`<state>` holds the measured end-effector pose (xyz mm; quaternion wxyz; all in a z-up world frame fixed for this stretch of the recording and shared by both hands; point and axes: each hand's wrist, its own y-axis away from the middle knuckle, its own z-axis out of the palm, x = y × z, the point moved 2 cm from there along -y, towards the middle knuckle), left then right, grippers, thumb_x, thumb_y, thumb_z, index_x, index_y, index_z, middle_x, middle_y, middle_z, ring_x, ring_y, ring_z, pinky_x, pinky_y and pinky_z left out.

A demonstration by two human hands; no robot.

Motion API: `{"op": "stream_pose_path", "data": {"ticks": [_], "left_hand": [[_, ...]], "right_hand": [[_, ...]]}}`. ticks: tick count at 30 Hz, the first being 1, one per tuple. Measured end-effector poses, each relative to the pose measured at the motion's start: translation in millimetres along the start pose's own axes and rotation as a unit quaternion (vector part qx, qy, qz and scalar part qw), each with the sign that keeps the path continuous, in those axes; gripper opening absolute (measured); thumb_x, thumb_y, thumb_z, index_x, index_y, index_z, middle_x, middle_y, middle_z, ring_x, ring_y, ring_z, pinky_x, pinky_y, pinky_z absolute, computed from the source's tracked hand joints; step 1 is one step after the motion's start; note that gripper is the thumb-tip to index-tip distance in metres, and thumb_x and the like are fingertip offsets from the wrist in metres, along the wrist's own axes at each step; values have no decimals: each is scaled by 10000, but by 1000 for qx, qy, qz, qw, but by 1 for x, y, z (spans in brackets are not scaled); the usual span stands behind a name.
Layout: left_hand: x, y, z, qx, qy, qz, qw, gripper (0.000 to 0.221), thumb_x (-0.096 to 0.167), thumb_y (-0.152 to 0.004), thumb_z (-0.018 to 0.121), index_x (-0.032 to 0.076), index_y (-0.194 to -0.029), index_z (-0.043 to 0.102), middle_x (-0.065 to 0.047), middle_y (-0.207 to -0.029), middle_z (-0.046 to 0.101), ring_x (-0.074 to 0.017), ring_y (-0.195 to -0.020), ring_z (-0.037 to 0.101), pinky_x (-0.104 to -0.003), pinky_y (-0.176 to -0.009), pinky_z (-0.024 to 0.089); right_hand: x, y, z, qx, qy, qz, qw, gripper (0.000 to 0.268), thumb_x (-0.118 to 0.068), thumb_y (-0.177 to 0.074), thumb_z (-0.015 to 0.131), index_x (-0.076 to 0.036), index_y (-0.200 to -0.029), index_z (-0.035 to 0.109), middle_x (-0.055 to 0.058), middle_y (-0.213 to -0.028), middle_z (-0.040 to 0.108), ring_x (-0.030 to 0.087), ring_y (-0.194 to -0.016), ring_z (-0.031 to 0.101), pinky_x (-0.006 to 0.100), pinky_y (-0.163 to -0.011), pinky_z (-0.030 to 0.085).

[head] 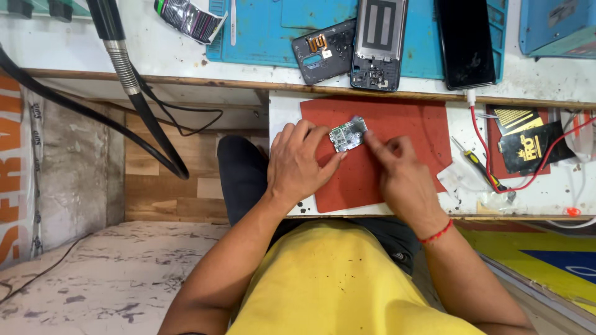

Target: The person uses a small tool to scrape and clean a circuit board placed on a red mat. They then use a hot air gun to apply heat to specific areas of the board while holding it steady with the other hand.

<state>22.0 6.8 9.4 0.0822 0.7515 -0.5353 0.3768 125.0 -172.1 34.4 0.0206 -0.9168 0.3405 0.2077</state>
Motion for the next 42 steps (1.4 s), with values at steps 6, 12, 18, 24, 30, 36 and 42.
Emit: {"op": "stream_pose_path", "data": {"ticks": [6,12,18,24,30,36,42], "left_hand": [[0,1,1,6,-4,9,1000,447,334,-769,873,87,-1101,702,-69,-1001,590,-292,-923,563,-440,-793,452],[-1,5,3,13,-6,10,1000,442,325,-781,873,83,-1108,701,-63,-1013,593,-285,-935,568,-433,-799,453],[0,0,2,6,-14,20,1000,469,322,-785,878,80,-1142,692,-83,-1036,589,-313,-941,570,-441,-815,469],[-8,17,27,-18,-45,9,999,489,310,-832,919,88,-1186,665,-83,-1097,594,-317,-1005,572,-453,-854,457],[-6,3,11,-19,-31,20,999,481,328,-827,921,80,-1159,678,-58,-1055,587,-280,-960,565,-427,-806,431],[-2,3,8,-6,-10,8,1000,477,340,-791,907,78,-1128,694,-56,-1005,583,-267,-921,560,-418,-795,436],[-2,5,9,6,1,6,1000,470,326,-784,901,75,-1124,696,-51,-1025,596,-264,-940,570,-410,-813,447]], "right_hand": [[1,1,5,23,-20,-24,999,606,37,-864,548,-206,-1413,634,165,-1136,607,406,-812,664,493,-685,550],[3,-3,3,-5,0,-9,1000,623,37,-882,549,-239,-1436,622,147,-1115,603,385,-785,661,484,-650,548],[-6,0,4,-13,-29,-58,998,652,34,-823,566,-240,-1412,628,152,-1106,593,377,-785,652,471,-637,548],[7,21,25,10,-56,-29,998,631,70,-917,555,-185,-1493,597,167,-1156,574,374,-914,653,462,-710,546],[5,8,7,-5,-63,-44,997,624,72,-927,531,-183,-1494,586,165,-1135,580,361,-886,663,454,-708,558],[8,8,5,-32,-15,-32,999,648,62,-879,540,-218,-1459,612,173,-1113,601,403,-773,655,487,-647,540],[14,7,5,-3,3,-67,998,651,66,-872,536,-216,-1453,614,189,-1143,598,413,-809,666,479,-659,555]]}}
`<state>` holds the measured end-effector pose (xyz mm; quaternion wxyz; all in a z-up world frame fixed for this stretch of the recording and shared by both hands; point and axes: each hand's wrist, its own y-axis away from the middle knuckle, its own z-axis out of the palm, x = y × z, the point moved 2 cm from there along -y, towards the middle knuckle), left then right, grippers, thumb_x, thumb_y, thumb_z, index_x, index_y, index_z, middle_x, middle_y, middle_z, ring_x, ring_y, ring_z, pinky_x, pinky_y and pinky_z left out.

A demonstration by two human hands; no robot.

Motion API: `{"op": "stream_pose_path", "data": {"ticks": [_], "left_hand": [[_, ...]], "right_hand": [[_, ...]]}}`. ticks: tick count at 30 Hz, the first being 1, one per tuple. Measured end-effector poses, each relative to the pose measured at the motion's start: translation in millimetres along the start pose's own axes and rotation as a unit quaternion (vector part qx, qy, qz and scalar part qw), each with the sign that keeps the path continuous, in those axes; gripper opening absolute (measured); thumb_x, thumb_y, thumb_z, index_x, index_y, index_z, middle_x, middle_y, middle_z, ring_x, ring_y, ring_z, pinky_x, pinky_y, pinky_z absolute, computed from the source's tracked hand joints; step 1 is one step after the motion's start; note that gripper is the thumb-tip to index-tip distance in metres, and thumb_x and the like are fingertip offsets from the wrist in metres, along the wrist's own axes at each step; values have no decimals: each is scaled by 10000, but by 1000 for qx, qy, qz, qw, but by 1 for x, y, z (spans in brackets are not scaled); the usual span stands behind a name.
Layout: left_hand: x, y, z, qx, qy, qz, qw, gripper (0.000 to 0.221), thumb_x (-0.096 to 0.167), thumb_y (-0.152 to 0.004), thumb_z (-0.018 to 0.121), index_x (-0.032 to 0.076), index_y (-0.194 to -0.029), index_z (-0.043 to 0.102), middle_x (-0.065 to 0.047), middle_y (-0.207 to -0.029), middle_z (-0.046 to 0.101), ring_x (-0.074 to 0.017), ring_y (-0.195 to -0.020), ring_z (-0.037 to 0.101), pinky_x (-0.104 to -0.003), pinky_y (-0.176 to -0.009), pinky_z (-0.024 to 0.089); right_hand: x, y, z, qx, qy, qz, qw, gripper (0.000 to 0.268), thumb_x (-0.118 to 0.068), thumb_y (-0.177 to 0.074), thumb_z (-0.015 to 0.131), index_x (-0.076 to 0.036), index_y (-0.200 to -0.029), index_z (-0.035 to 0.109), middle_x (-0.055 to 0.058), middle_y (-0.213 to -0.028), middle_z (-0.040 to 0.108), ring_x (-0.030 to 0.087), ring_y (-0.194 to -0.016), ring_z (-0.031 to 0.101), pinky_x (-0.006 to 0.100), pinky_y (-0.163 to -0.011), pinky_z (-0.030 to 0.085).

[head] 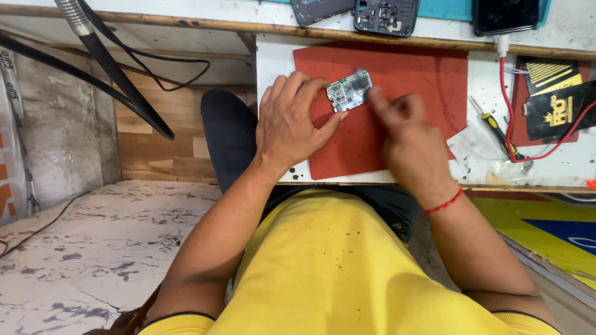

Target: The person uses a small tool to scrape and clean a circuit board placed on a red mat. They then use a hot air gun to apply heat to specific areas of the board while holding it steady with the other hand.

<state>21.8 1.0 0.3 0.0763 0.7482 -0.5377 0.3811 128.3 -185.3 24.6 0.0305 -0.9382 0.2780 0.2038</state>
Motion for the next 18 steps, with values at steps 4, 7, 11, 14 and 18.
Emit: {"op": "stream_pose_path", "data": {"ticks": [4,7,11,14,18], "left_hand": [[-2,-2,0,-1,-1,1,1000,470,321,-777,900,74,-1118,691,-56,-1032,598,-269,-955,574,-412,-829,452],[0,3,0,-1,4,-11,1000,454,301,-766,895,96,-1113,686,-50,-1031,604,-270,-966,579,-413,-837,449],[-4,-3,0,-13,13,-27,999,497,308,-736,903,121,-1140,684,-42,-957,598,-279,-930,573,-425,-825,443],[-11,2,3,10,27,-12,1000,519,319,-797,911,112,-1198,655,-36,-1020,604,-255,-966,585,-416,-856,448],[-7,-5,-1,9,16,-2,1000,578,303,-705,907,90,-1178,652,-67,-986,596,-296,-923,574,-437,-825,458]], "right_hand": [[-2,-6,3,-9,-13,28,999,592,33,-914,540,-233,-1438,610,160,-1132,602,390,-811,674,488,-699,565],[-10,1,1,-33,-13,13,999,635,58,-893,512,-191,-1471,592,177,-1149,602,405,-820,665,501,-687,555],[-17,-12,2,-41,4,10,999,620,34,-893,519,-204,-1459,603,174,-1129,596,416,-819,659,504,-690,552],[-19,-11,9,-41,-7,3,999,586,33,-945,510,-192,-1479,596,177,-1164,598,428,-839,656,512,-716,546],[-28,-7,-3,-14,-17,-2,1000,643,49,-852,513,-205,-1434,611,192,-1146,597,432,-798,656,510,-684,550]]}}
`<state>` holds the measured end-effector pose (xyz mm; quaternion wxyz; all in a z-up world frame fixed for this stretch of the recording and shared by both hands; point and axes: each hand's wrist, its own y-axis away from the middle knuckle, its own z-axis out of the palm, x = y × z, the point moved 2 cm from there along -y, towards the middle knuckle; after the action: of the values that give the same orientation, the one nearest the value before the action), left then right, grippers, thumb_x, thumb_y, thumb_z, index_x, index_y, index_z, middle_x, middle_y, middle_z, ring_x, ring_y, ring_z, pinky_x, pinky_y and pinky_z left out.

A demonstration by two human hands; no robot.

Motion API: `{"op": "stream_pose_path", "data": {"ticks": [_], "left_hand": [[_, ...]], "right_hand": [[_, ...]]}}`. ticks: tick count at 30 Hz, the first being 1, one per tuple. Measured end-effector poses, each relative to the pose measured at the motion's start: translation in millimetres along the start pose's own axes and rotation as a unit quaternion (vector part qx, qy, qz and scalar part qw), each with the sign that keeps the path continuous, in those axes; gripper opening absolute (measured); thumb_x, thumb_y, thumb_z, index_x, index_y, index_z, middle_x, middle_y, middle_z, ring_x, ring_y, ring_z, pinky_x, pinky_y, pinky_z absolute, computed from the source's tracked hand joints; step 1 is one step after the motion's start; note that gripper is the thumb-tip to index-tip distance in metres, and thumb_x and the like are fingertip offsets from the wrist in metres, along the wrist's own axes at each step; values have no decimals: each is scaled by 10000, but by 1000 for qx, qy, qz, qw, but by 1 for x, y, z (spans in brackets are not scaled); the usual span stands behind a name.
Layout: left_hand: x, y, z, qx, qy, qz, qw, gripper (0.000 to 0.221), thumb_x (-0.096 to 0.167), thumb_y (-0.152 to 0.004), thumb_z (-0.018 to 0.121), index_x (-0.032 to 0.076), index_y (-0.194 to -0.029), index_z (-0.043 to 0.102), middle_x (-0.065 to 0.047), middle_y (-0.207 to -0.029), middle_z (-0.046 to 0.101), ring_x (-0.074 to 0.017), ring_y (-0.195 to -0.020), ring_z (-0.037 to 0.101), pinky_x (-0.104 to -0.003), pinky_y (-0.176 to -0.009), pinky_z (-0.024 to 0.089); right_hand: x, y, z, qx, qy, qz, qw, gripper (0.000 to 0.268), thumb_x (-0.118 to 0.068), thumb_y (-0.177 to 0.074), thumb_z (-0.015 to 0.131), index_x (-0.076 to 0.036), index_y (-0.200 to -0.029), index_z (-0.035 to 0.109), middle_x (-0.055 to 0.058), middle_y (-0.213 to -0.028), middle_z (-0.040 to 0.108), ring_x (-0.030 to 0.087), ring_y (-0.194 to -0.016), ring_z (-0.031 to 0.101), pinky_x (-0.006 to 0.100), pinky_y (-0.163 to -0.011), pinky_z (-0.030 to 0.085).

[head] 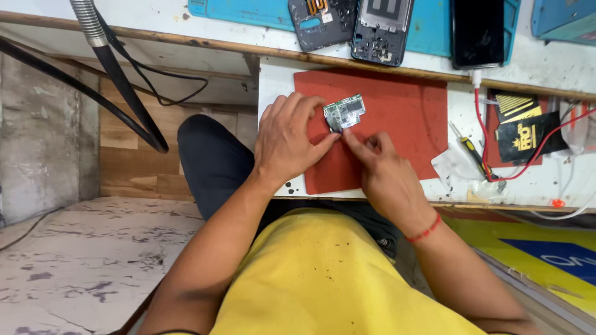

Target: The person uses a small tool to scrape and clean a circuit board placed on a red mat. They then use a hot air gun to apply heat to specific areas of the board while holding it steady with the other hand.

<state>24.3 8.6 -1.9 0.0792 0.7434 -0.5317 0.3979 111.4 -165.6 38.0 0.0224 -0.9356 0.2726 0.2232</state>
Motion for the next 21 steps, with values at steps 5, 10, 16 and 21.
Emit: {"op": "stream_pose_path", "data": {"ticks": [5,10,16,21], "left_hand": [[-6,16,8,-3,-11,-11,1000,466,285,-770,916,120,-1131,671,-58,-1018,606,-277,-976,600,-440,-848,466],[4,2,-2,10,-3,-6,1000,440,311,-740,893,105,-1078,700,-70,-996,601,-298,-938,580,-437,-825,465],[11,7,-7,3,-18,-2,1000,464,333,-772,881,77,-1116,705,-77,-1011,587,-293,-940,564,-429,-825,459],[10,6,-8,-2,-17,-3,1000,461,327,-772,876,93,-1134,711,-60,-1005,591,-279,-941,568,-427,-829,459]], "right_hand": [[11,9,18,-13,19,19,1000,657,67,-897,516,-198,-1495,581,203,-1171,590,438,-834,642,516,-704,539],[32,-1,-6,55,39,55,996,608,36,-922,554,-220,-1472,596,179,-1114,601,415,-864,659,503,-697,547],[15,4,2,32,9,47,998,603,9,-882,552,-254,-1420,621,155,-1096,611,395,-827,668,497,-662,546],[10,3,7,27,13,23,999,619,19,-886,529,-241,-1442,610,159,-1103,603,388,-788,660,490,-662,554]]}}
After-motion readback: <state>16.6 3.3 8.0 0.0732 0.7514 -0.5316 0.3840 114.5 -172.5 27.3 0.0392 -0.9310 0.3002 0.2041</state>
